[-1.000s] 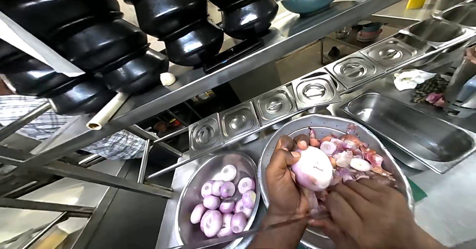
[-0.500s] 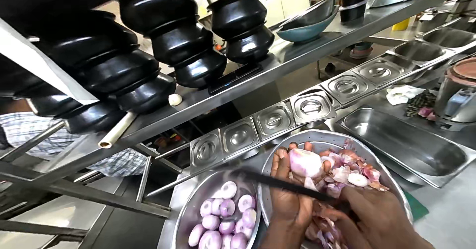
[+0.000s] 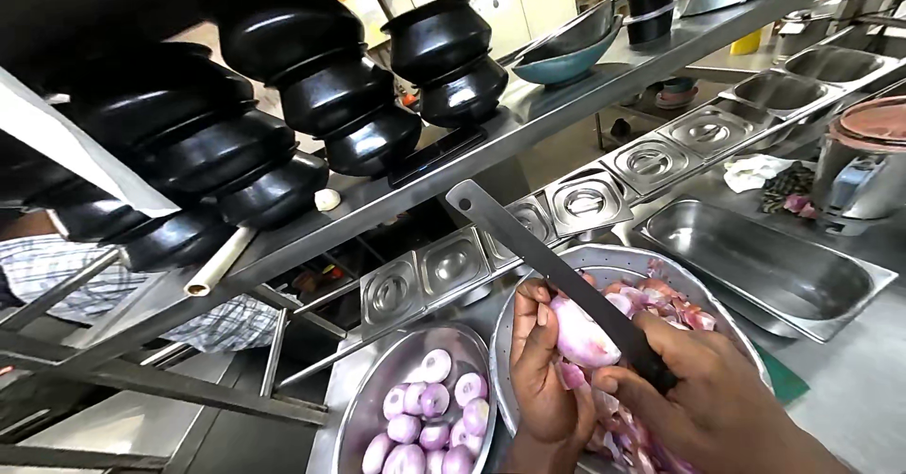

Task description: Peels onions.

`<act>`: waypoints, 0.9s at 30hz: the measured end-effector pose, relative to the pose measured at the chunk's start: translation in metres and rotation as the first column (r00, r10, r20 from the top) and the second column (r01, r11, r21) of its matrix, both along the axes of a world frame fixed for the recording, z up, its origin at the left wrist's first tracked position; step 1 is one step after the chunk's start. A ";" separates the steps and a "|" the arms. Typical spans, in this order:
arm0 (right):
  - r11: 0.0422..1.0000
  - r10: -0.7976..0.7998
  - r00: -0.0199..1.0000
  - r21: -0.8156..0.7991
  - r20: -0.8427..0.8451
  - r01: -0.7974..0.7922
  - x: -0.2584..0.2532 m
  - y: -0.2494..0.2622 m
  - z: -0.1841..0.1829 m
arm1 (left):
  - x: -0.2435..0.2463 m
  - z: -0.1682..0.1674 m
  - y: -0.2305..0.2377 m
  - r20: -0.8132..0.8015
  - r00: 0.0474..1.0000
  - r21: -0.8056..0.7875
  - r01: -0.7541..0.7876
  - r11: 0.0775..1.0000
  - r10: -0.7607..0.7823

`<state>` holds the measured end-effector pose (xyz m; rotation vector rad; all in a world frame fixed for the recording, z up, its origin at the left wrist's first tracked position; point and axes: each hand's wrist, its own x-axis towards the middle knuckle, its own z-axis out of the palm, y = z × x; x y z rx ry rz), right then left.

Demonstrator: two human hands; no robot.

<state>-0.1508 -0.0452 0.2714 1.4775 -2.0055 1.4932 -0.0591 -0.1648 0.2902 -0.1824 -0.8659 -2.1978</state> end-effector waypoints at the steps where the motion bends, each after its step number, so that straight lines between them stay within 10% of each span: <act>1: 1.000 0.000 1.000 0.002 -0.003 0.000 0.000 0.000 0.000 | 0.001 0.000 0.001 -0.006 1.000 -0.014 -0.007 1.000 0.007; 10: 0.999 -0.031 0.997 0.019 -0.069 0.032 0.004 0.000 0.000 | 0.000 -0.001 0.005 -0.012 0.999 -0.041 -0.047 0.998 0.047; 18: 0.981 -0.179 0.852 -0.024 -0.493 0.192 0.015 -0.003 -0.007 | -0.007 -0.007 0.004 0.124 0.992 0.209 0.007 0.978 -0.033; 27: 0.987 -0.136 0.969 0.061 -0.208 0.151 -0.017 0.005 -0.016 | -0.015 -0.007 -0.006 0.269 0.955 0.135 -0.163 0.977 0.122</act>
